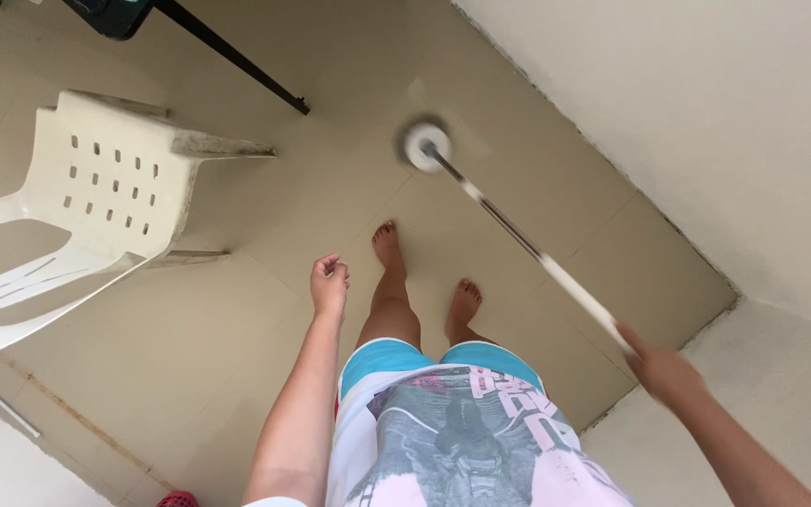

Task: Mop the tiled floor using a spin mop and cleaning solution.

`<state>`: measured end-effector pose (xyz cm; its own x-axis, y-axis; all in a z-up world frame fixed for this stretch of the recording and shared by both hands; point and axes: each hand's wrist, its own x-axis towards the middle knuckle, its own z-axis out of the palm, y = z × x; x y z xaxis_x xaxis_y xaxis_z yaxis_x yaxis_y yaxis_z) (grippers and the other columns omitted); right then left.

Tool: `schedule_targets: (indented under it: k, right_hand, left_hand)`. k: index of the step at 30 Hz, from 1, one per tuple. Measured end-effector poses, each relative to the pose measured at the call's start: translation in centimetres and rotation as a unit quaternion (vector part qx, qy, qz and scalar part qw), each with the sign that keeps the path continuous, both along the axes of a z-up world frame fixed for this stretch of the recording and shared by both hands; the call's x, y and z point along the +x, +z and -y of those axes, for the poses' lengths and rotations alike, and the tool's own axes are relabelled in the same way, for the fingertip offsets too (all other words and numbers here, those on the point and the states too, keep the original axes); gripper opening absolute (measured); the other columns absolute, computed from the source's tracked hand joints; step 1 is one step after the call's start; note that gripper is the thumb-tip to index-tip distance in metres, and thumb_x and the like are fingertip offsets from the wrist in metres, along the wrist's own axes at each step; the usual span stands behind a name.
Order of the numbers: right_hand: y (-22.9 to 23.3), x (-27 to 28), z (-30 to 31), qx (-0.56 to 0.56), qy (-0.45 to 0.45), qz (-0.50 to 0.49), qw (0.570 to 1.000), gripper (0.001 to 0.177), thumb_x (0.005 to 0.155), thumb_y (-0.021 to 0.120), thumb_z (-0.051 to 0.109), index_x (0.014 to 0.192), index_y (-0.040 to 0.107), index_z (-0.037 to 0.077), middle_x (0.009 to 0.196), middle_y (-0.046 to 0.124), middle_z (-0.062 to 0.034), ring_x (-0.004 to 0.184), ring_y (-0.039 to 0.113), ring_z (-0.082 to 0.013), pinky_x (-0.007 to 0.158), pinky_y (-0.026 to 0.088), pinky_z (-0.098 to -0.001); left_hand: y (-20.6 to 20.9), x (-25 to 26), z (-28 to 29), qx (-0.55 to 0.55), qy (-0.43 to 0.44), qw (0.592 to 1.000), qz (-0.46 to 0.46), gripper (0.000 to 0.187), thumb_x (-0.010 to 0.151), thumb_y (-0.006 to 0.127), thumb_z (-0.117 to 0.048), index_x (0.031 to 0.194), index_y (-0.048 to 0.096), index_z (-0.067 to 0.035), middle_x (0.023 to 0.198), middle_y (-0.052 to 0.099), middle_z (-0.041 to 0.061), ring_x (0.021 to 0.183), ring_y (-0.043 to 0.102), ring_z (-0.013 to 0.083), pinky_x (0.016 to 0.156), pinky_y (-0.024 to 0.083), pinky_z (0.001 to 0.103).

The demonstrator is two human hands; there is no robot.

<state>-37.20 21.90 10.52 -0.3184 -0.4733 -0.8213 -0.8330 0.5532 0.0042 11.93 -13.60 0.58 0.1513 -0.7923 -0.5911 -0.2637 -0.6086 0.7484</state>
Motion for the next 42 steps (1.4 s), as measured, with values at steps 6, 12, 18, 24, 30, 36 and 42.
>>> schedule_targets:
  k: [6,12,18,24,30,36,42]
  right_hand:
    - [4.3,-1.9,-10.6,0.187,-0.016,-0.024,0.982,0.071,0.104,0.043,0.048,0.163,0.005,0.052,0.092,0.080,-0.0139,0.086,0.078,-0.0276,0.085,0.063,-0.0429]
    - [-1.3,-2.4,9.1,0.042,-0.019,0.007,0.999,0.067,0.101,0.050,0.041,0.160,0.021,0.050,0.097,0.076,-0.0170,0.086,0.074,-0.0330,0.082,0.059,-0.0480]
    - [-8.2,4.8,40.8,-0.093,0.028,0.035,0.995,0.067,0.102,0.053,0.030,0.162,0.026,0.038,0.111,0.071,-0.0197,0.098,0.071,-0.0372,0.086,0.057,-0.0509]
    - [-5.7,8.8,49.0,-0.112,0.008,0.032,0.993,0.065,0.103,0.053,0.026,0.161,0.029,0.041,0.116,0.068,-0.0193,0.102,0.068,-0.0392,0.087,0.056,-0.0519]
    - [-4.8,4.8,24.7,-0.049,-0.035,0.011,0.998,0.066,0.102,0.053,0.034,0.161,0.026,0.043,0.101,0.073,-0.0215,0.088,0.073,-0.0361,0.079,0.058,-0.0488]
    - [0.8,10.0,2.9,0.109,-0.145,-0.022,0.983,0.070,0.101,0.050,0.042,0.161,0.015,0.054,0.109,0.077,-0.0167,0.091,0.079,-0.0330,0.085,0.061,-0.0457]
    - [-1.6,12.1,6.9,-0.008,-0.146,0.003,0.989,0.070,0.100,0.052,0.039,0.162,0.021,0.043,0.106,0.076,-0.0229,0.095,0.073,-0.0404,0.087,0.058,-0.0484]
  left_hand:
    - [-0.8,-2.0,3.4,0.010,-0.004,1.000,-0.023,0.030,0.093,0.064,-0.013,0.122,0.060,-0.005,0.104,0.062,0.004,0.080,0.062,0.0107,0.065,0.052,0.027]
    - [0.1,-0.2,7.3,-0.002,-0.046,0.999,0.005,0.032,0.094,0.063,-0.015,0.124,0.060,-0.007,0.107,0.063,0.003,0.082,0.063,0.0089,0.068,0.054,0.026]
    - [-0.1,5.8,10.9,-0.020,-0.034,0.999,0.030,0.030,0.092,0.066,-0.015,0.121,0.062,-0.005,0.106,0.065,0.006,0.079,0.064,0.0110,0.064,0.053,0.027]
    - [1.4,9.3,13.7,-0.022,-0.019,0.998,0.050,0.031,0.094,0.065,-0.016,0.124,0.062,-0.008,0.107,0.062,0.003,0.081,0.064,0.0086,0.066,0.054,0.025]
    - [-1.3,9.4,16.4,-0.017,-0.011,1.000,-0.007,0.029,0.093,0.066,-0.015,0.121,0.061,-0.007,0.102,0.063,0.003,0.077,0.063,0.0101,0.063,0.052,0.026]
    - [-1.6,5.9,19.5,-0.009,-0.076,0.997,0.000,0.030,0.093,0.066,-0.015,0.122,0.062,-0.007,0.103,0.064,0.003,0.077,0.062,0.0096,0.063,0.052,0.026]
    - [-0.8,3.4,20.7,-0.004,-0.103,0.994,-0.025,0.030,0.092,0.067,-0.015,0.121,0.063,-0.007,0.103,0.065,0.003,0.077,0.062,0.0097,0.062,0.052,0.026]
